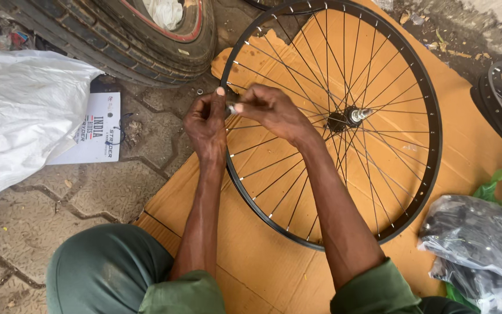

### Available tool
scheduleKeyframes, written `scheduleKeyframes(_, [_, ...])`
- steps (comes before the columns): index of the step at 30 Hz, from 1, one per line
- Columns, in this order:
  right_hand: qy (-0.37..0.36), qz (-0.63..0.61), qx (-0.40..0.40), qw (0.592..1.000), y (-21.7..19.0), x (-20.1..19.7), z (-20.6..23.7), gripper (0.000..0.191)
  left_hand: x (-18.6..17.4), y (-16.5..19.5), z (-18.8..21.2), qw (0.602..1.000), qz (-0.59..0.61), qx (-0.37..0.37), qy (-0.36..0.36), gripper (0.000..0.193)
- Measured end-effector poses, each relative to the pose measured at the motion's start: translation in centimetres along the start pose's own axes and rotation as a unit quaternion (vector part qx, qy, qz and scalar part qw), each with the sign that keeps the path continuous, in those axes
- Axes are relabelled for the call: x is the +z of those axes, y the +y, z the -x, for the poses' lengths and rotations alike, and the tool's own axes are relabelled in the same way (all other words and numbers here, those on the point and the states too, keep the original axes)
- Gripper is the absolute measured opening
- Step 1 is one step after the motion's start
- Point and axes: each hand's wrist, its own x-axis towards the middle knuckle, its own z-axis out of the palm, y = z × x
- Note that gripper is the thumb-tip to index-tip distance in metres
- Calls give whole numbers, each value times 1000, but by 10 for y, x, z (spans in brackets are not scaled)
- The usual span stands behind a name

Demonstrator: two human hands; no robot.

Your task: The person sits on the ground and uses a spoke wrench to tighten the nipples on a bicycle wheel rim. The wheel is placed on a piece of cardboard, and the person systematically adjusts the spokes to true the wheel.

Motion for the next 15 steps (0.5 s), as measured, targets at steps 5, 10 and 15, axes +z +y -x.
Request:
scheduleKeyframes(5, [52, 150, 18, 987, -12, 27, -4, 32, -1, -8, -1, 996, -61, 25, 55, 43])
scheduleKeyframes(10, [16, 209, 48, 976, -18, 27, -2, 25, -1, -4, 3, 997, -44, 21, 56, 41])
scheduleKeyframes(15, [15, -93, -104, 990, -13, 13, 5, 42, 2, 3, 6, 998, -14, 41, 50, 41])
